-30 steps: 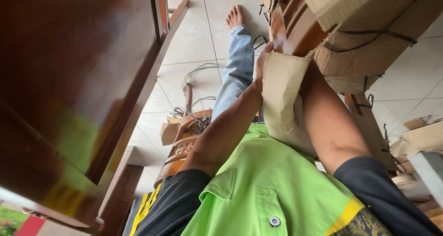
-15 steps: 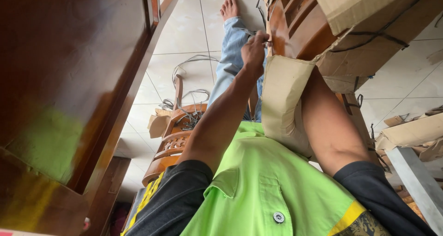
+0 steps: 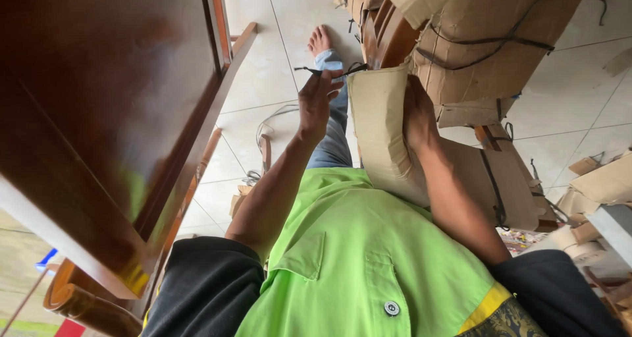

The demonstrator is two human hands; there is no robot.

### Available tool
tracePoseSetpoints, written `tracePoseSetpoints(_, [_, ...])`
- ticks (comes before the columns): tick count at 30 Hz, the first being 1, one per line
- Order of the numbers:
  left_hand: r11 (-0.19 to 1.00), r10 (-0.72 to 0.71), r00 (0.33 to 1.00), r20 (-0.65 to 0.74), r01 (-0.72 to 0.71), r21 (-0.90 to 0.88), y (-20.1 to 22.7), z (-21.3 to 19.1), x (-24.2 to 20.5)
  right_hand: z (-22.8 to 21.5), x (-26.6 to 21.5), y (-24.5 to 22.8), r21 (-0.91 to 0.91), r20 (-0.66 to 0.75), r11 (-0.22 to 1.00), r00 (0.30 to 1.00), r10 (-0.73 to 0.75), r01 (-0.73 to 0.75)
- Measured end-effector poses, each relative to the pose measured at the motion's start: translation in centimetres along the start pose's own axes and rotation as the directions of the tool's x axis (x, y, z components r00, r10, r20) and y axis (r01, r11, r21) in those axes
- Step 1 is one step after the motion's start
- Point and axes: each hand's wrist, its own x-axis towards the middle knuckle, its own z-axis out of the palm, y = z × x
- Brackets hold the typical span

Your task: Wrapping a wooden chair with cardboard and securing it with string for protection.

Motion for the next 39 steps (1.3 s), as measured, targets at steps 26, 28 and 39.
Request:
tracePoseSetpoints(26, [0.431, 0.712, 0.591, 0.380, -0.794, 0.428, 4.0, 0.8, -11.6, 3.1, -6.1, -0.4, -0.521, -0.196, 0.823, 0.906, -0.374, 0.227])
tracePoseSetpoints(28, [0.401, 0.721, 0.553, 0.417, -0.825, 0.399, 5.6, 1.4, -11.0, 2.2, -6.4, -0.6, -0.530, -0.211, 0.820, 0.902, -0.376, 0.218])
tracePoseSetpoints(39, [0.227, 0.447, 0.440, 0.779, -0.898, 0.377, 8.1, 5.2, -6.9, 1.4, -6.7, 0.7, -0.198, -0.185, 0.969, 0.966, -0.183, 0.146])
